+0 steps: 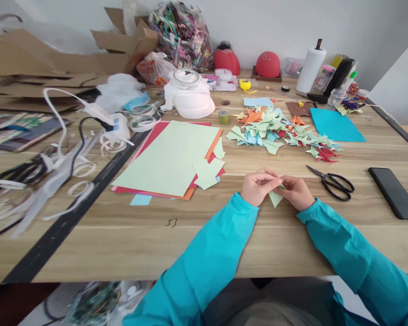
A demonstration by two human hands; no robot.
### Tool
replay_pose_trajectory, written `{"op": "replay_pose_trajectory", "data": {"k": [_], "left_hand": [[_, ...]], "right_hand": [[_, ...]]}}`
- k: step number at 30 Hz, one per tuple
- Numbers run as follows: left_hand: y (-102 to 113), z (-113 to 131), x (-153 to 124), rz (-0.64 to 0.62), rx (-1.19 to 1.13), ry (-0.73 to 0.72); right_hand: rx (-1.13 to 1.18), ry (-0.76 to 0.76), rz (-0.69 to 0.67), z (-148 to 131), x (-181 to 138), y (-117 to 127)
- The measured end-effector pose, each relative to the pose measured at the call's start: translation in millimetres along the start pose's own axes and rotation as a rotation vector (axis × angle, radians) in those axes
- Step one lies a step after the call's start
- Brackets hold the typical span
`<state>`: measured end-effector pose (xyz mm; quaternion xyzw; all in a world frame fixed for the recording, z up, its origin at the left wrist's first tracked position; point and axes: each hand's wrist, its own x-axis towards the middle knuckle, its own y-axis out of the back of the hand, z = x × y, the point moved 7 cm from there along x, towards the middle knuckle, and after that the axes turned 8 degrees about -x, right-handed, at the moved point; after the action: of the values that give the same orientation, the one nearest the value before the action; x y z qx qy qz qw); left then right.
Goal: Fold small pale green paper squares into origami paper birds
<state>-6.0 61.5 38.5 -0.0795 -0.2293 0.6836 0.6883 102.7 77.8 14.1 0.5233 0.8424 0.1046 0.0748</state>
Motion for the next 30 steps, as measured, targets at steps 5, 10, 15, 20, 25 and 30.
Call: {"op": "replay_pose_trajectory", "data": {"k": [5,10,15,20,25,30], "left_hand": [[2,1,1,0.023,0.052,-0.010],[8,-5,3,0.089,0.023,-0.005],[10,-11,3,0.095,-0.057,0.078],[5,-12,3,0.011,0.005,0.098],[6,-11,4,0.036,0.101,0.060],[10,-6,3,0.106,0.214,0.004]], "right_hand": [[0.010,-0.018,-0.025,0,-1,-3],[0.039,-0.056,-0.006,2,0,-1],[0.095,-0.103,0.023,5,0,4],[0.167,-0.134,0.067,11,1,10],[0.168,-0.132,0.053,11,1,9],[0.141,-0.114,0.000,4,1,5]]}}
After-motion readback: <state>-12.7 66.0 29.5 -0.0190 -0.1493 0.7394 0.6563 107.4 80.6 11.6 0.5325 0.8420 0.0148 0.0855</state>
